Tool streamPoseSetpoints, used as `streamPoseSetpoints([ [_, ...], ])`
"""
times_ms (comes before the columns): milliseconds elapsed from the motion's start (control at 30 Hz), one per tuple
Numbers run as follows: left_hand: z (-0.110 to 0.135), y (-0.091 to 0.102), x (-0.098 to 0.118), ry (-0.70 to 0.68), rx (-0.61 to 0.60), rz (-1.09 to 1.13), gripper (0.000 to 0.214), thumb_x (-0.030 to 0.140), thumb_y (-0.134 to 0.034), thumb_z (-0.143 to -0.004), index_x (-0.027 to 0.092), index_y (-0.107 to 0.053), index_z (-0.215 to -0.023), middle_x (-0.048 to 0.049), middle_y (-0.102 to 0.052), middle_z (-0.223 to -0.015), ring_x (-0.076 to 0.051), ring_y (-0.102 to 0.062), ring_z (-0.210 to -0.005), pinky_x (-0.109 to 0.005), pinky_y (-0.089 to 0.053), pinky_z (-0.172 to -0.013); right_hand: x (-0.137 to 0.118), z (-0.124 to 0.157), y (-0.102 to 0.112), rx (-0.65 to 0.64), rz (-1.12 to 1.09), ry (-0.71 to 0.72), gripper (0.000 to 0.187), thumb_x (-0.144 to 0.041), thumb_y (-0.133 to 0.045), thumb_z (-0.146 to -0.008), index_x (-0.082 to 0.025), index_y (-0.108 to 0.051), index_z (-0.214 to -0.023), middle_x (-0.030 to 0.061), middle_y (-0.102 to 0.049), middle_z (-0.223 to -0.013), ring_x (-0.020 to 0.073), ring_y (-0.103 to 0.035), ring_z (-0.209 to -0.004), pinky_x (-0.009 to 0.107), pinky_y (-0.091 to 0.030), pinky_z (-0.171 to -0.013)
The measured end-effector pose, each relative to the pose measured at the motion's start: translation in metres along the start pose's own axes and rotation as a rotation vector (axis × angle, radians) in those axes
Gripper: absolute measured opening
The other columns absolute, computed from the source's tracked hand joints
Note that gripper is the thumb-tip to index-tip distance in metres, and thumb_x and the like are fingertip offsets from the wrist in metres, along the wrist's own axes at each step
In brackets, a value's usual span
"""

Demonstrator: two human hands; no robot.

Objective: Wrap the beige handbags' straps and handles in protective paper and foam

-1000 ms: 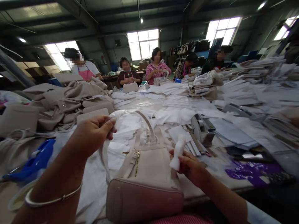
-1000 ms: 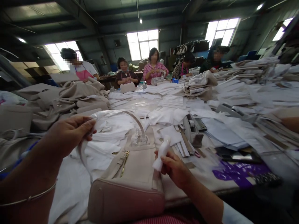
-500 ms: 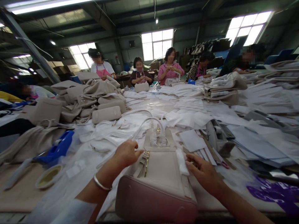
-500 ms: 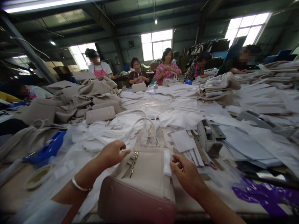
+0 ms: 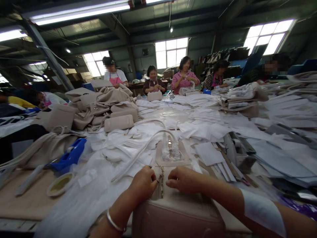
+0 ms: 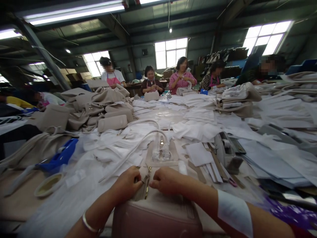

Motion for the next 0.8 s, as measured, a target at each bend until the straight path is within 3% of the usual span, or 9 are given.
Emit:
streamPoseSetpoints([
  [100, 0.012, 0.003, 0.003, 0.07, 0.095, 0.297, 0.013, 0.022, -0.056, -0.08, 0.016, -0.063, -0.071, -0.0073, -0.069, -0.077, -0.02, -0.062, -0.075, -0.03, -0.044, -0.069, 0.0, -0.011, -0.007, -0.227, -0.132, -0.122, 0.031, -0.041, -0.061, -0.082, -0.017, -0.062, -0.063, -0.0027, -0.052, -0.051, 0.0095, -0.044, -0.048, 0.023, -0.029, -0.047],
  [167, 0.018, 0.003, 0.005, 0.148, 0.09, 0.683, 0.019, 0.033, -0.059, -0.082, 0.017, -0.062, -0.074, -0.0063, -0.071, -0.074, -0.019, -0.062, -0.067, -0.03, -0.045, -0.063, -0.006, -0.018, -0.008, -0.241, -0.456, -0.161, 0.032, -0.047, -0.061, -0.082, -0.017, -0.064, -0.074, -0.0013, -0.058, -0.06, 0.0099, -0.05, -0.052, 0.022, -0.032, -0.047],
  [267, 0.023, -0.003, 0.011, 0.23, 0.04, 1.201, 0.033, 0.048, -0.07, -0.076, 0.017, -0.059, -0.077, -0.0074, -0.073, -0.076, -0.019, -0.065, -0.066, -0.031, -0.051, -0.063, -0.02, -0.03, -0.006, -0.06, -0.902, -0.166, 0.033, -0.047, -0.068, -0.074, -0.015, -0.062, -0.075, -0.0017, -0.058, -0.061, 0.0079, -0.048, -0.051, 0.02, -0.029, -0.044],
  [400, 0.024, -0.017, 0.021, 0.309, -0.019, 1.601, 0.04, 0.041, -0.086, -0.061, 0.016, -0.061, -0.079, -0.0061, -0.072, -0.076, -0.019, -0.067, -0.069, -0.033, -0.054, -0.067, -0.034, -0.038, -0.004, 0.154, -1.011, -0.157, 0.02, -0.029, -0.073, -0.066, -0.014, -0.063, -0.073, -0.0054, -0.053, -0.053, 0.0053, -0.04, -0.044, 0.02, -0.026, -0.042],
  [467, 0.024, -0.024, 0.022, 0.315, -0.062, 1.719, 0.044, 0.035, -0.089, -0.057, 0.016, -0.065, -0.089, -0.0039, -0.07, -0.078, -0.018, -0.065, -0.067, -0.032, -0.053, -0.065, -0.036, -0.039, -0.003, 0.131, -1.028, -0.163, 0.016, -0.024, -0.072, -0.066, -0.014, -0.065, -0.076, -0.0041, -0.057, -0.054, 0.0064, -0.045, -0.043, 0.02, -0.03, -0.042],
  [533, 0.023, -0.028, 0.021, 0.29, -0.11, 1.763, 0.045, 0.034, -0.087, -0.06, 0.017, -0.068, -0.097, -0.002, -0.067, -0.076, -0.017, -0.063, -0.065, -0.031, -0.052, -0.064, -0.033, -0.039, 0.001, 0.02, -1.009, -0.164, 0.015, -0.024, -0.073, -0.067, -0.014, -0.064, -0.073, -0.0037, -0.058, -0.054, 0.0074, -0.048, -0.043, 0.02, -0.033, -0.041],
  [667, 0.022, -0.03, 0.02, 0.281, -0.283, 1.693, 0.034, 0.037, -0.081, -0.071, 0.014, -0.069, -0.092, -0.0027, -0.063, -0.067, -0.016, -0.06, -0.061, -0.031, -0.048, -0.063, -0.023, -0.038, 0.01, -0.201, -0.869, -0.227, 0.022, -0.033, -0.069, -0.078, -0.015, -0.061, -0.068, -0.0053, -0.053, -0.05, 0.006, -0.041, -0.036, 0.019, -0.028, -0.035],
  [800, 0.021, -0.029, 0.023, 0.312, -0.382, 1.696, 0.036, 0.038, -0.086, -0.067, 0.014, -0.069, -0.089, -0.0066, -0.065, -0.075, -0.02, -0.063, -0.07, -0.033, -0.048, -0.068, -0.015, -0.038, 0.013, -0.213, -0.939, -0.247, 0.02, -0.025, -0.069, -0.079, -0.016, -0.057, -0.067, -0.0056, -0.055, -0.053, 0.0049, -0.04, -0.037, 0.018, -0.028, -0.037],
])
Point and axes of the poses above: each hand's wrist, its own z-axis away from the middle knuckle, its own y-axis out of the back of the hand, x = y × z, the point moved 1 cm from there along -z, towards the middle knuckle
